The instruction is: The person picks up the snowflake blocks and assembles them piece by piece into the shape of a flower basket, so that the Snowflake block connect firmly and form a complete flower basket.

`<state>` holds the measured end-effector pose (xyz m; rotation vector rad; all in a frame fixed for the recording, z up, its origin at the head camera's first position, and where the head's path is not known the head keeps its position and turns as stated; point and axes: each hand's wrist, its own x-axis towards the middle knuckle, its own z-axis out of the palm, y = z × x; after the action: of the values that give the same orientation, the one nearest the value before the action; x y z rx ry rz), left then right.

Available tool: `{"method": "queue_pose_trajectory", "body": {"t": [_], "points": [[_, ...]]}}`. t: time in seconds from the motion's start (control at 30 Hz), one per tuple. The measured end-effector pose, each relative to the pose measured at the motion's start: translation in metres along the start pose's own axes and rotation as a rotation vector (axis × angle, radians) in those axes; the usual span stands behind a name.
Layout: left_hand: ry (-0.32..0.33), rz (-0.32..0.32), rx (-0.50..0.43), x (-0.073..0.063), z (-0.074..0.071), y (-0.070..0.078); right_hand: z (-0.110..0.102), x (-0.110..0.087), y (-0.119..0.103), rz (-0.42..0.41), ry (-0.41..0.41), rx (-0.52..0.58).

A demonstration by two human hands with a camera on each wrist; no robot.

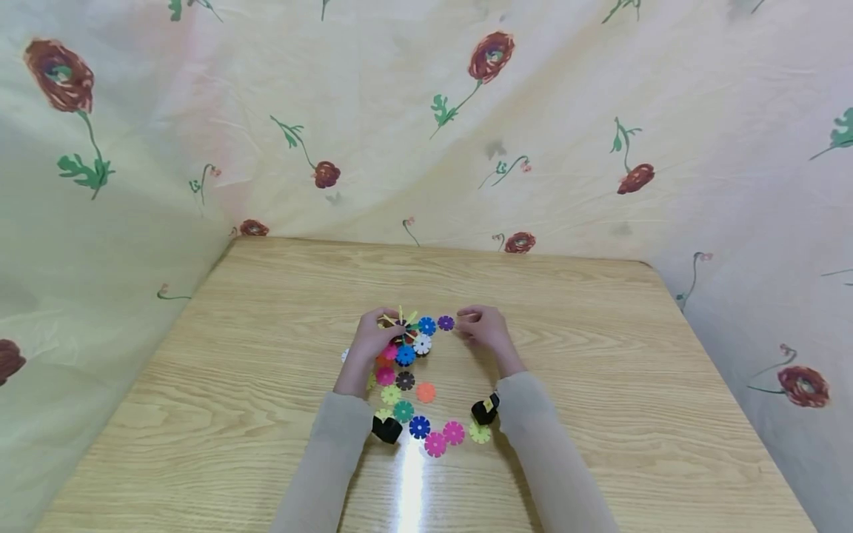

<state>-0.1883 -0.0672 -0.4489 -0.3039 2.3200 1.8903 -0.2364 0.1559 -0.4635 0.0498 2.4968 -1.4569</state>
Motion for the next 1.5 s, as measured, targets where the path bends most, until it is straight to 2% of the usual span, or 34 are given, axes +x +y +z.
{"method": "queue_pose_trajectory", "body": {"t": [0.07, 0.3, 0.47, 0.57, 0.8, 0.97, 1.2, 1.4, 1.5], "points": [[0.002, -0.005, -0.006, -0.001, -0.001, 0.0, 0.005, 0.004, -0.001, -0.001, -0.007, -0.022], [0.001, -0.008, -0.019, -0.002, -0.002, -0.001, 0.014, 0.01, -0.006, -0.056, -0.014, -0.222], [-0.012, -0.033, -0.03, -0.001, -0.002, -0.002, 0.014, 0.009, -0.007, -0.057, -0.011, -0.26], [-0.022, -0.05, -0.045, 0.0, -0.002, -0.002, 0.013, 0.007, -0.007, -0.046, -0.013, -0.218], [-0.063, -0.101, -0.052, 0.001, -0.003, -0.001, 0.011, -0.006, -0.017, 0.034, -0.056, 0.102], [-0.052, -0.115, -0.041, 0.0, -0.005, 0.004, 0.009, -0.015, -0.028, 0.044, -0.076, 0.202], [-0.032, -0.097, -0.052, -0.003, -0.004, 0.007, 0.01, -0.027, -0.045, 0.005, -0.103, 0.213], [-0.026, -0.076, -0.091, -0.002, -0.002, 0.005, 0.014, -0.032, -0.049, -0.07, -0.1, 0.164], [-0.026, -0.089, -0.115, -0.002, -0.002, 0.005, 0.015, -0.034, -0.049, -0.09, -0.088, 0.137]]}}
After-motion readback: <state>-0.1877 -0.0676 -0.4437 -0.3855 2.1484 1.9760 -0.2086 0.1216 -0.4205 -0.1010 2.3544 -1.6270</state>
